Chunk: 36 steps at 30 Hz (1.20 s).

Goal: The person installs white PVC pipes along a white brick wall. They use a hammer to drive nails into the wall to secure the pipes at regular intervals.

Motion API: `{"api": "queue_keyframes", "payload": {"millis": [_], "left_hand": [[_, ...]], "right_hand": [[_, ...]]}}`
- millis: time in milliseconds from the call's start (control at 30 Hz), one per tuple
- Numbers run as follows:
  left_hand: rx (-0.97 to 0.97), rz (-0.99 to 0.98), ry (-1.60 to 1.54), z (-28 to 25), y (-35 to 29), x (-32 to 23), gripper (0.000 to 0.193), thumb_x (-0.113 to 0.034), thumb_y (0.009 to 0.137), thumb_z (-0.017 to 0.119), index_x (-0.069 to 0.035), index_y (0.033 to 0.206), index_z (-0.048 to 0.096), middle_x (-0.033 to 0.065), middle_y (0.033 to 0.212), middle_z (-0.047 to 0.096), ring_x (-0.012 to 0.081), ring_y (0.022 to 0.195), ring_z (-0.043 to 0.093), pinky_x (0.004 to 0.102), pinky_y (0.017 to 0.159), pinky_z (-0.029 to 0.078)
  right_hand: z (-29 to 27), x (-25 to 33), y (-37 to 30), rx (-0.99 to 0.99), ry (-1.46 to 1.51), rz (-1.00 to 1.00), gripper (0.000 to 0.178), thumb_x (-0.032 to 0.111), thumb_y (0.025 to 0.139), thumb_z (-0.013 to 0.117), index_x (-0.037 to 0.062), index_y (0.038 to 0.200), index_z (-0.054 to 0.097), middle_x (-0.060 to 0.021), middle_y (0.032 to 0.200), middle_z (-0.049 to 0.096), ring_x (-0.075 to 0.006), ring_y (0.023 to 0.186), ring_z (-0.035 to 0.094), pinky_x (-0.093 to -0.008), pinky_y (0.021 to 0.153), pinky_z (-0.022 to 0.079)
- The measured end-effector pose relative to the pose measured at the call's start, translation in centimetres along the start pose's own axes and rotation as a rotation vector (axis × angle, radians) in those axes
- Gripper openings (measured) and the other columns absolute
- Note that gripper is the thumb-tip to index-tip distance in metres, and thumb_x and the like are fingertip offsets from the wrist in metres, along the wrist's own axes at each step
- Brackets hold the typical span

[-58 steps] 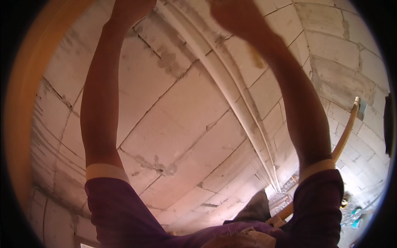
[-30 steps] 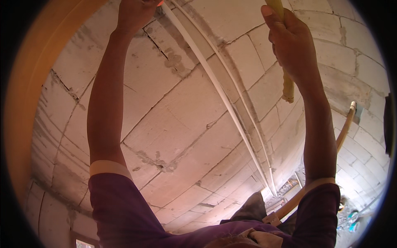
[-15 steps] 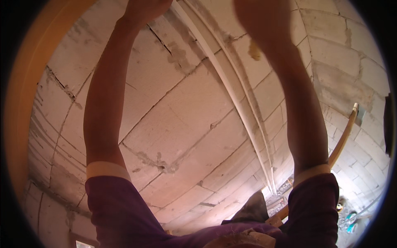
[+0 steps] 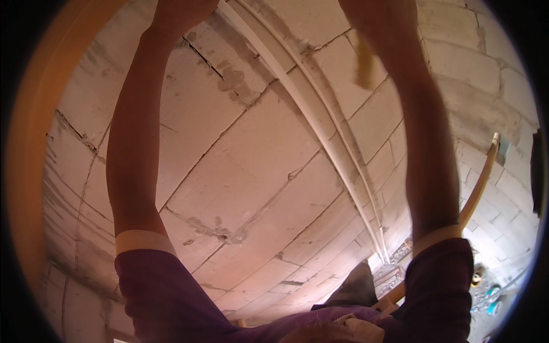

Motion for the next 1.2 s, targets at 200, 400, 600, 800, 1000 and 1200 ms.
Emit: {"api": "queue_keyframes", "payload": {"millis": [200,400,600,800,1000,1200], "left_hand": [[0.096,-0.040,-0.033,0.6,2.0,-1.2,0.018,-0.012,0.082,0.068,-0.005,0.099,0.068,0.0156,0.086,0.070,0.0284,0.082,0.069,0.0387,0.074,0.054],[0.538,-0.075,0.300,2.4,7.6,-2.5,0.018,-0.019,0.078,0.065,-0.005,0.088,0.070,0.0153,0.087,0.072,0.0298,0.082,0.070,0.0410,0.071,0.053],[0.222,-0.155,0.063,-3.9,3.4,-2.1,0.016,-0.015,0.083,0.065,-0.002,0.092,0.066,0.0119,0.081,0.069,0.0193,0.078,0.069,0.0351,0.070,0.054],[-0.060,-0.171,-0.277,-5.0,0.6,2.6,0.018,-0.001,0.089,0.058,0.000,0.106,0.062,0.0062,0.088,0.068,0.0146,0.081,0.068,0.0309,0.074,0.057],[-0.176,-0.081,-0.448,-2.9,-0.8,3.8,0.021,0.000,0.088,0.062,0.001,0.109,0.062,0.0056,0.091,0.068,0.0145,0.083,0.069,0.0302,0.075,0.057],[-0.155,-0.188,-0.341,-3.8,-2.8,4.0,0.016,0.000,0.087,0.065,0.000,0.103,0.064,0.0059,0.090,0.070,0.0156,0.083,0.071,0.0302,0.075,0.057]], "right_hand": [[0.9,-4.2,2.0,0.036,-0.069,-0.103,0.043,0.034,0.100,0.050,-0.0063,0.099,0.064,-0.0315,0.089,0.067,-0.0494,0.088,0.065,-0.0521,0.079,0.050],[-3.4,-4.3,0.1,-0.031,0.003,0.151,0.042,0.039,0.102,0.051,-0.0006,0.092,0.060,-0.0175,0.075,0.057,-0.0309,0.070,0.055,-0.0415,0.063,0.041],[-9.6,-7.7,-4.9,-0.063,0.222,0.280,0.035,0.045,0.101,0.057,0.0141,0.084,0.055,0.0111,0.056,0.036,0.0005,0.042,0.031,-0.0197,0.037,0.024],[-9.1,-6.4,-6.8,-0.047,0.271,0.318,0.035,0.046,0.101,0.057,0.0158,0.084,0.052,0.0117,0.055,0.033,0.0012,0.041,0.027,-0.0187,0.037,0.022],[-5.9,-5.7,-6.7,0.010,0.282,0.264,0.035,0.044,0.101,0.057,0.0161,0.082,0.050,0.0113,0.055,0.034,0.0010,0.041,0.028,-0.0190,0.036,0.022],[-2.4,-3.1,-6.0,0.119,0.169,0.182,0.046,0.044,0.101,0.054,0.0047,0.078,0.054,0.0017,0.061,0.044,-0.0087,0.055,0.039,-0.0299,0.052,0.036]]}}
Point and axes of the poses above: each hand's wrist, its own y-axis towards the middle knuckle, its own z-axis out of the palm, x = y × z, the point moved 4 cm from there along y, towards the middle knuckle
